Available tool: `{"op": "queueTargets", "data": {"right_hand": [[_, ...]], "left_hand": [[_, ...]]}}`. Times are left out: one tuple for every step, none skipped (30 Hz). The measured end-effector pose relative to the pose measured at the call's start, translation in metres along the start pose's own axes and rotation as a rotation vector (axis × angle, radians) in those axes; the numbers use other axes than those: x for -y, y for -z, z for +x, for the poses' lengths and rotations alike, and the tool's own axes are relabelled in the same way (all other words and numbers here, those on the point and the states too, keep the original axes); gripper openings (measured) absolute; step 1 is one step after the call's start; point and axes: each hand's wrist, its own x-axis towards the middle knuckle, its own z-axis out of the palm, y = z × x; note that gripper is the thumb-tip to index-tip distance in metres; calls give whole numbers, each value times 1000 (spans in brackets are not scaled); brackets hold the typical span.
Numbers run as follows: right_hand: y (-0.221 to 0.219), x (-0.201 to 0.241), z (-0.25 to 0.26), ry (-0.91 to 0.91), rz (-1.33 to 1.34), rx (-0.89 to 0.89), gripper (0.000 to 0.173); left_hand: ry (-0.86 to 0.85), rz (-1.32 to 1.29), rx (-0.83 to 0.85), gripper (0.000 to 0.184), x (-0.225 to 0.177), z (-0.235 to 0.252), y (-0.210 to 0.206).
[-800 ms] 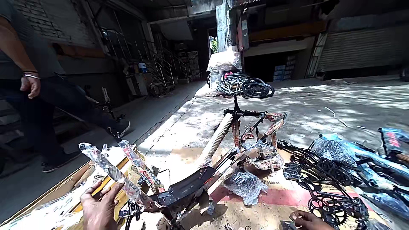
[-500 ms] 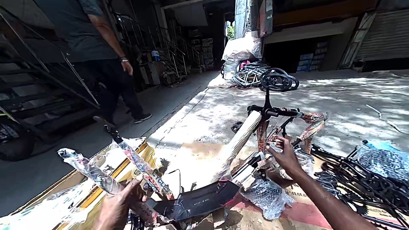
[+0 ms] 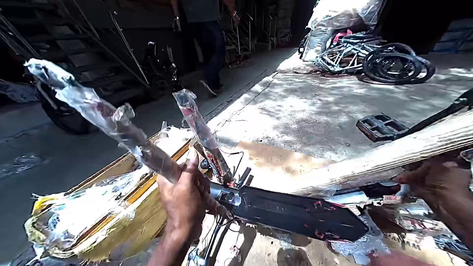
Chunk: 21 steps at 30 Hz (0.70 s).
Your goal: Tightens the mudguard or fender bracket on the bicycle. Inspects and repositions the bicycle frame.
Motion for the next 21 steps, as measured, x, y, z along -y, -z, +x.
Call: {"op": "queueTargets", "data": {"right_hand": [[2,5,1,-9,1,-8,10],[3,12,1,-18,-2,-9,7],[1,14,0,-12,-10,-15,5],[0,12,0,-1,-20,-3,5],[-1,6,3,33,-36,31,8],[-3,-2,10,98,-51,86,9],[-6,-9,14,165,-75,133,9],[-11,-12,17,220,-110,164,13],[-16,-10,23,247,-144,182,15],[-23,-10,30,243,-168,163,12],[-26,-13,36,213,-185,155,12],[-27,-18,41,183,-218,142,13],[-29,-21,48,161,-251,145,15],[-32,-21,57,139,-275,151,18],[-37,-21,65,106,-297,150,20],[-39,-19,68,47,-322,149,20],[-42,-13,66,-11,-342,152,18],[-46,-4,60,-48,-336,135,16],[-53,6,51,-63,-328,124,15],[-60,15,41,-59,-317,134,14],[-69,20,26,-54,-313,160,16]], "left_hand": [[-41,6,26,35,4,25,-12],[-77,13,43,32,12,53,-25],[-106,23,38,31,25,83,-38],[-105,53,15,32,41,110,-50],[-81,91,-13,32,59,134,-59],[-52,136,-46,32,79,157,-65],[-9,191,-59,31,97,174,-67],[42,241,-64,37,110,188,-70],[92,276,-59,48,116,198,-75],[114,305,-47,53,120,205,-80],[115,338,-22,50,125,209,-82],[118,351,18,45,129,210,-84],[110,355,54,37,132,213,-86],[94,355,75,34,133,219,-89],[85,371,83,33,136,226,-92],[89,399,78,36,141,229,-92],[89,435,61,40,146,232,-92],[90,454,48,45,147,236,-92],[85,469,41,49,146,243,-92],[87,473,42,54,146,253,-88],[106,472,51,61,147,266,-80]]}}
